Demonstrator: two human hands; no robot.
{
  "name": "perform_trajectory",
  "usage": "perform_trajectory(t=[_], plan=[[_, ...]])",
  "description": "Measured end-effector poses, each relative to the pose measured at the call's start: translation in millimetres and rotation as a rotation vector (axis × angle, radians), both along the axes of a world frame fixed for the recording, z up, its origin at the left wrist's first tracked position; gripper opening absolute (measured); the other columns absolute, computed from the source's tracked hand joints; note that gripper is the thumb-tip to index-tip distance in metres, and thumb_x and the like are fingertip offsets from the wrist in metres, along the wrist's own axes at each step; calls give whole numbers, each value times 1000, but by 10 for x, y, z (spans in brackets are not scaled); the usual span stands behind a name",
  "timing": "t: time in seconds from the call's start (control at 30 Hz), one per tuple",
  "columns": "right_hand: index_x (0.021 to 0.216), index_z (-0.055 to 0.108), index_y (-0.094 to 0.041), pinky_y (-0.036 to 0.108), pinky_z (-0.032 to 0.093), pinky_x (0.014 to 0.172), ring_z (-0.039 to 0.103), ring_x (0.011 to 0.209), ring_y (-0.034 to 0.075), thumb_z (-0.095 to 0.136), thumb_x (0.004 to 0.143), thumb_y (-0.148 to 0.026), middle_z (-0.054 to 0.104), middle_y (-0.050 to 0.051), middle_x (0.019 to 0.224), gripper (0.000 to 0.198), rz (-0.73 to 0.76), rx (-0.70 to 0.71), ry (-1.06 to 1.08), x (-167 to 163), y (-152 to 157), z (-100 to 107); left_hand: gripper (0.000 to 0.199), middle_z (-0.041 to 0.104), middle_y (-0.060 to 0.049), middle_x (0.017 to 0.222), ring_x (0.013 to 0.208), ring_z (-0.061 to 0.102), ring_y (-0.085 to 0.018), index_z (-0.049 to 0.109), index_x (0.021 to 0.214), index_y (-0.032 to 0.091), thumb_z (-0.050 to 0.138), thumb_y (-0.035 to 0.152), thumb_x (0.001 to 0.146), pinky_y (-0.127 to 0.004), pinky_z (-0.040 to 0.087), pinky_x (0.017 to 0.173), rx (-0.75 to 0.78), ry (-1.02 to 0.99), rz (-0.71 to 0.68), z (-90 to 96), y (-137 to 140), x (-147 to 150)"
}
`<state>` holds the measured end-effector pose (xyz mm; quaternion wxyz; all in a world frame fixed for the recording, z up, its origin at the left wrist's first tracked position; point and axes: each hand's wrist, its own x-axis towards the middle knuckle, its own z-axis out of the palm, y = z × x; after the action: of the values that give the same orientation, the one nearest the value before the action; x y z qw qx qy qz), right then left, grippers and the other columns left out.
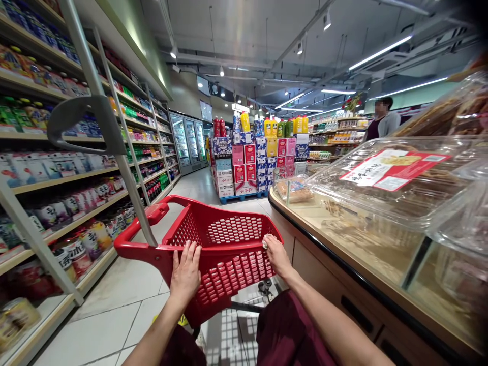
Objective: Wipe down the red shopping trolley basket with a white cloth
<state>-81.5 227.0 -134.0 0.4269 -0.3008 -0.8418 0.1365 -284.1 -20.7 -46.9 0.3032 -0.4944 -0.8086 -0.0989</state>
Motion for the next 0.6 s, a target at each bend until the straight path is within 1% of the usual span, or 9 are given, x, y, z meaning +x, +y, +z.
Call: perform_trajectory(t=[0.03,0.1,0.17,0.2,0.3,0.37,0.47,0.53,0.6], plan=[[113,57,-18,41,34,101,46,117,18,41,77,-14,56,8,120,40,23,-14,-1,82,45,11,58,42,-10,135,130,28,-24,47,123,12,44,13,65,-45,3,111,-1,1,-6,-2,0,3],[111,59,-18,40,36,100,48,115,17,36,77,-10,57,7,119,42,-13,-47,16,174,62,39,58,42,-11,135,130,28,-24,47,123,12,44,13,65,-45,3,111,-1,2,-11,-6,4,25],[112,59,-17,42,35,100,46,117,18,34,75,-7,56,9,120,45,-65,-48,28,114,-40,75,57,42,-12,134,130,27,-25,48,122,11,44,13,65,-46,3,110,10,-2,0,-8,13,54],[112,58,-17,43,34,101,45,118,18,34,74,-4,56,9,120,47,-52,-30,28,39,-122,96,57,43,-12,134,130,27,-26,48,122,10,44,14,65,-46,4,110,17,-5,8,-9,16,64],[115,56,-23,42,30,103,43,120,16,35,73,-1,55,4,123,53,105,45,1,-161,-330,164,58,42,-12,135,131,25,-25,47,123,11,44,14,65,-46,5,110,19,-4,7,-16,4,58],[114,57,-25,40,31,103,45,118,15,36,73,-1,56,3,122,52,153,55,-12,-136,-339,196,59,41,-11,136,131,25,-24,47,123,13,45,15,65,-45,5,110,6,-1,-11,-27,-22,33],[111,60,-19,43,33,101,48,115,19,35,72,-1,58,9,118,50,20,7,14,43,-248,208,58,39,-11,137,131,24,-24,47,123,13,45,15,65,-45,6,110,0,-11,-21,-33,-45,27],[112,60,-17,45,33,101,48,116,20,34,71,0,57,11,118,51,-55,-14,33,49,-263,206,57,40,-12,136,131,24,-25,48,122,11,45,14,65,-46,9,110,17,-32,-6,-9,-14,71],[115,57,-20,42,32,102,46,117,18,34,71,0,56,8,121,53,0,16,27,-91,-367,214,55,42,-14,134,130,28,-27,48,120,9,43,14,66,-49,15,109,61,-69,27,46,59,147]])
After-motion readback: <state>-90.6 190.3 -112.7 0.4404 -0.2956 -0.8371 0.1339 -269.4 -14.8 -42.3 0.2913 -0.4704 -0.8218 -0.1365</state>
